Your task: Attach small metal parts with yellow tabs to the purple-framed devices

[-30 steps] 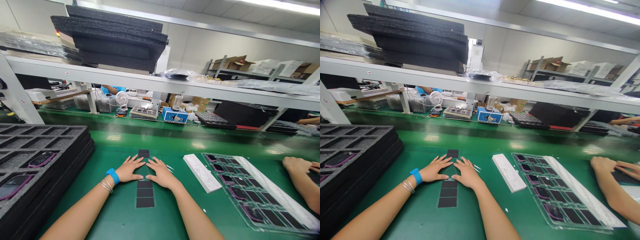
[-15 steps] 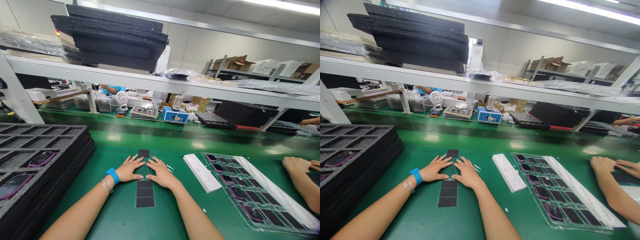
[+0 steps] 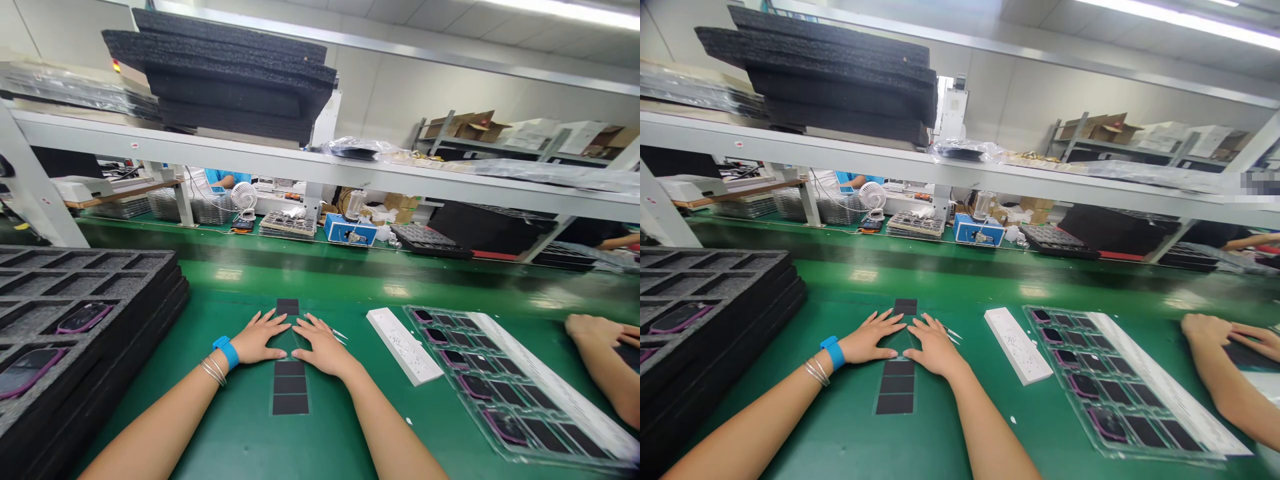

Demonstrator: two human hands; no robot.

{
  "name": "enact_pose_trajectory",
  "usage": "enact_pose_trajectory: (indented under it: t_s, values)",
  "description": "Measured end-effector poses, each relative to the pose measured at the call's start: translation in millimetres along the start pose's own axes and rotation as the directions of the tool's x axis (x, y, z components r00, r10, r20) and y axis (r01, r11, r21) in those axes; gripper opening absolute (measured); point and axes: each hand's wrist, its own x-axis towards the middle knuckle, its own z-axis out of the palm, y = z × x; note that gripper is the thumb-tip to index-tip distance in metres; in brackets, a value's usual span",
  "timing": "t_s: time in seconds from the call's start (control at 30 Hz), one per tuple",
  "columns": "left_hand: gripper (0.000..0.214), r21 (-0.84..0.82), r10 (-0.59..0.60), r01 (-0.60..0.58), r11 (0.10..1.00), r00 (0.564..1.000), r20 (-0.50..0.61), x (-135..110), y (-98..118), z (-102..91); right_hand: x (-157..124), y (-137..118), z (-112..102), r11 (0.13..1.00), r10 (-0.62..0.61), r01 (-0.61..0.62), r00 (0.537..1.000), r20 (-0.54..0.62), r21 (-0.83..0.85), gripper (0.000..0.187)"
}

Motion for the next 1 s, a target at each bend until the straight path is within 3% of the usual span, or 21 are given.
enact_pose_trajectory:
  t_s: [1.0]
  values:
    - [0.073, 0.008, -0.001, 0.001, 1.0, 1.0, 0.0, 0.4, -0.2, 1.1, 0.5, 0.4, 0.9, 1.0, -0.002, 0.002, 1.0, -0.005, 0.013, 0.061]
